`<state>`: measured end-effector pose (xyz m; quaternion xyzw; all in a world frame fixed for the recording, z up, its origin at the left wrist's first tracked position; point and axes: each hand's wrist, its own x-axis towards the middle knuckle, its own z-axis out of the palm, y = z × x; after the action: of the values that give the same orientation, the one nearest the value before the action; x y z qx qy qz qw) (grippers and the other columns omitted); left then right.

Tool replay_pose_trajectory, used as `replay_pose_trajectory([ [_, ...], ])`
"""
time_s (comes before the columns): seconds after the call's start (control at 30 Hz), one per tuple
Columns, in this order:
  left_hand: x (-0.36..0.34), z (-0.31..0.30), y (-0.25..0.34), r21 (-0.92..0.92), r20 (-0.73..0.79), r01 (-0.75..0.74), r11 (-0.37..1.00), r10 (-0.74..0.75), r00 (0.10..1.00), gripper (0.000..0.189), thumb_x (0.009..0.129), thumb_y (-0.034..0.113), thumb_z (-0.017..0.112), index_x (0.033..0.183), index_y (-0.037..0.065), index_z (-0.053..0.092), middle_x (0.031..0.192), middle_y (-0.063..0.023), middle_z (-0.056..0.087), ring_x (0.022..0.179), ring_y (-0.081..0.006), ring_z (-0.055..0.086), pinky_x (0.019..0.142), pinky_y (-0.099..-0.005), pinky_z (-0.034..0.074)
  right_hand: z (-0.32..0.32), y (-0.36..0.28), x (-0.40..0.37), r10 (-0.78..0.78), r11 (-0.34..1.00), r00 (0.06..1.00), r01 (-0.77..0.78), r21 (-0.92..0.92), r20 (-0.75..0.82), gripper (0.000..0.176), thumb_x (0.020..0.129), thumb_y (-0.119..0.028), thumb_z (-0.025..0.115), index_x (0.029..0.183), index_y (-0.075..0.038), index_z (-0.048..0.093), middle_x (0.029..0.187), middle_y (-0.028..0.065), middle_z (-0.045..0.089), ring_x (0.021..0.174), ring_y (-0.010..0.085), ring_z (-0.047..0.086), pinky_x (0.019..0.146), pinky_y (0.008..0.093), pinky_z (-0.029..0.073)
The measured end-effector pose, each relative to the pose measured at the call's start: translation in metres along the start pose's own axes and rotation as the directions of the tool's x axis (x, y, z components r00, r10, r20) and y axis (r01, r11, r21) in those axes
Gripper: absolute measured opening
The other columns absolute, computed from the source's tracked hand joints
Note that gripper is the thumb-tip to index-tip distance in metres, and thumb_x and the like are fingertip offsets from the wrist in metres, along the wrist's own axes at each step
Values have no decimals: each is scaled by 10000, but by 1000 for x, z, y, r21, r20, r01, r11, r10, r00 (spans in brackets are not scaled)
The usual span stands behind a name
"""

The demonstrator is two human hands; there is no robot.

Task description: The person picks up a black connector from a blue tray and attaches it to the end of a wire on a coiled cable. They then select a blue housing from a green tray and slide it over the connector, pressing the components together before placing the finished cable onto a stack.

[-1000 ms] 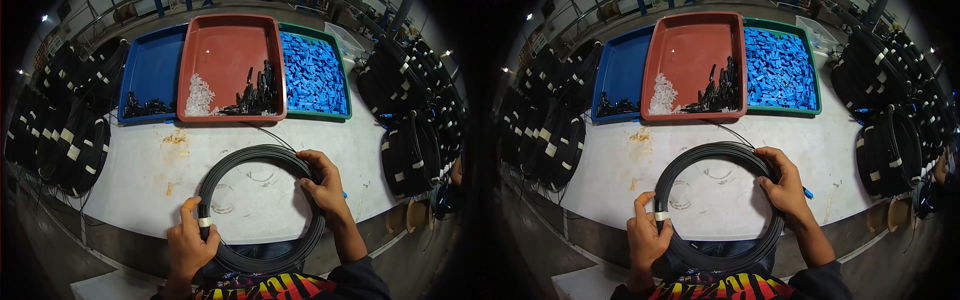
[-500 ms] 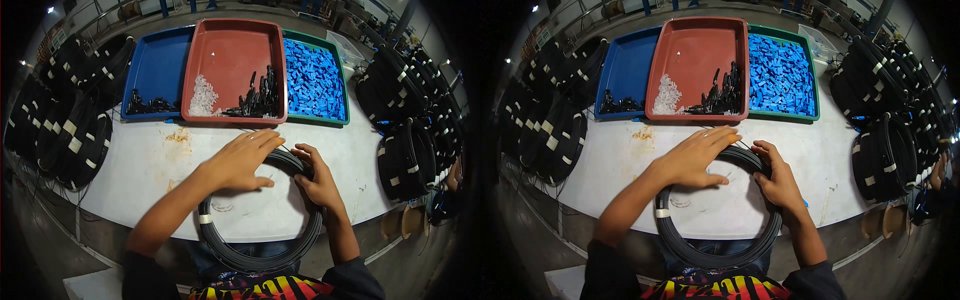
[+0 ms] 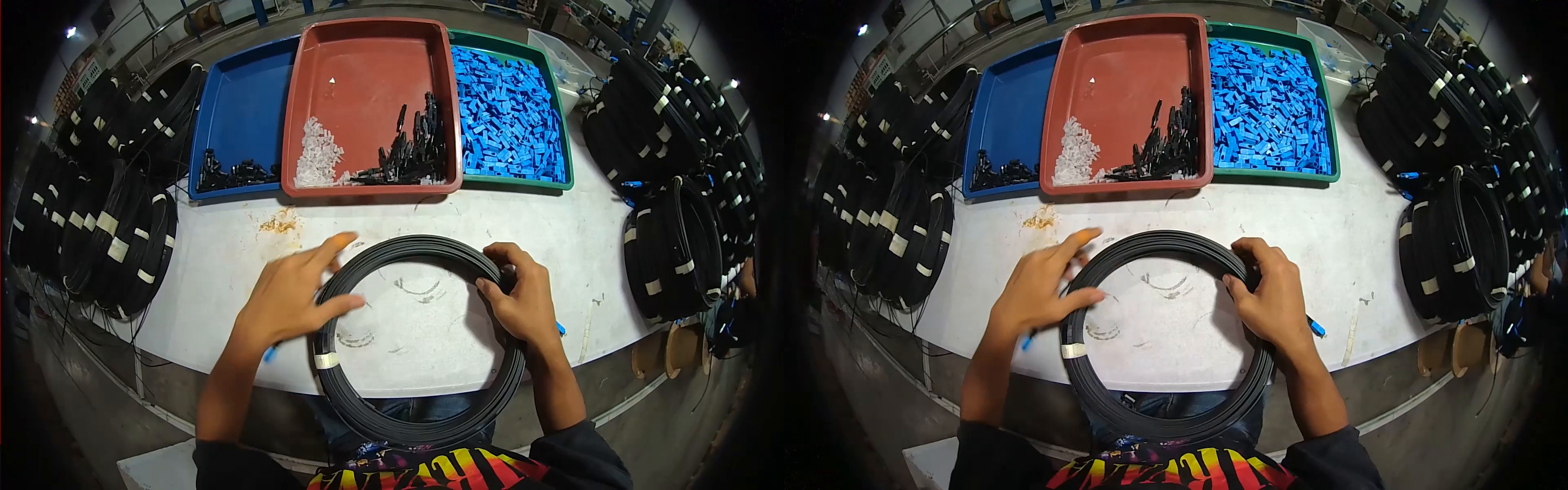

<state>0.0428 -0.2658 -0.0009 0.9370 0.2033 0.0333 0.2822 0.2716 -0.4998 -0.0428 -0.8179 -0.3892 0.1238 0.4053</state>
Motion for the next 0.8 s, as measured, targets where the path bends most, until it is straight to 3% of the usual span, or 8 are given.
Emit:
replay_pose_trajectory([
  [0.13,-52,14,1,-138,-51,76,988,-84,995,814,822,330,843,1497,67,473,1052,-236,713,907,-286,729,761,-366,581,-2,-8,-5,17,986,998,-27,-162,-65,429,771,-161,821,1148,-6,686,967,218,720,821,343,698,775,419,548],
  [0.27,-77,36,15,-378,-141,132,916,-198,970,820,821,188,851,1481,-53,427,1216,-292,667,1031,-310,715,867,-364,587,-17,-13,-20,10,989,999,-15,-146,-35,488,765,-234,852,1169,-11,692,974,207,724,846,337,690,758,394,538],
  [0.33,-83,55,15,-530,-279,54,846,-234,931,821,830,153,839,1485,-77,401,1231,-295,660,1094,-312,701,899,-369,580,-27,-8,-33,94,992,995,-91,-82,35,624,764,-330,862,1265,-18,660,1090,194,730,1006,354,668,889,450,506],
  [0.4,-91,62,27,-560,-263,89,824,-278,924,787,853,100,791,1495,-87,376,1262,-309,641,1154,-331,675,989,-403,546,-32,1,-54,-134,969,991,134,-207,14,774,771,-432,848,1376,-21,595,1230,179,713,1232,387,584,1034,549,401],
  [0.43,-97,69,31,-639,-291,91,764,-349,891,780,855,77,771,1500,-91,364,1296,-313,619,1186,-336,655,1031,-414,518,-38,6,-65,-40,964,995,64,-258,95,895,779,-496,827,1475,-32,507,1396,183,634,1441,421,421,1171,611,239],
  [0.57,-106,86,51,-788,-273,48,614,-419,866,811,852,16,703,1535,-84,277,1479,-286,452,1363,-329,494,1177,-427,359,-34,0,-108,103,986,993,-95,-138,52,938,800,-442,823,1538,-40,407,1545,217,483,1527,434,309,1260,579,130],
  [0.63,-105,91,62,-810,-298,23,586,-445,844,836,837,-14,672,1547,-74,234,1514,-258,382,1409,-319,417,1210,-426,286,-24,-19,-119,215,976,977,-215,27,-3,823,862,-292,776,1548,-62,384,1525,242,491,1480,452,385,1250,580,190],
  [0.8,-109,117,53,-649,-477,-63,758,-341,810,766,843,-63,574,1550,-30,282,1544,-225,390,1455,-325,379,1227,-429,239,6,-35,-136,202,971,970,-180,158,-137,754,877,-86,710,1547,-66,366,1572,255,415,1516,456,316,1262,552,174],
])
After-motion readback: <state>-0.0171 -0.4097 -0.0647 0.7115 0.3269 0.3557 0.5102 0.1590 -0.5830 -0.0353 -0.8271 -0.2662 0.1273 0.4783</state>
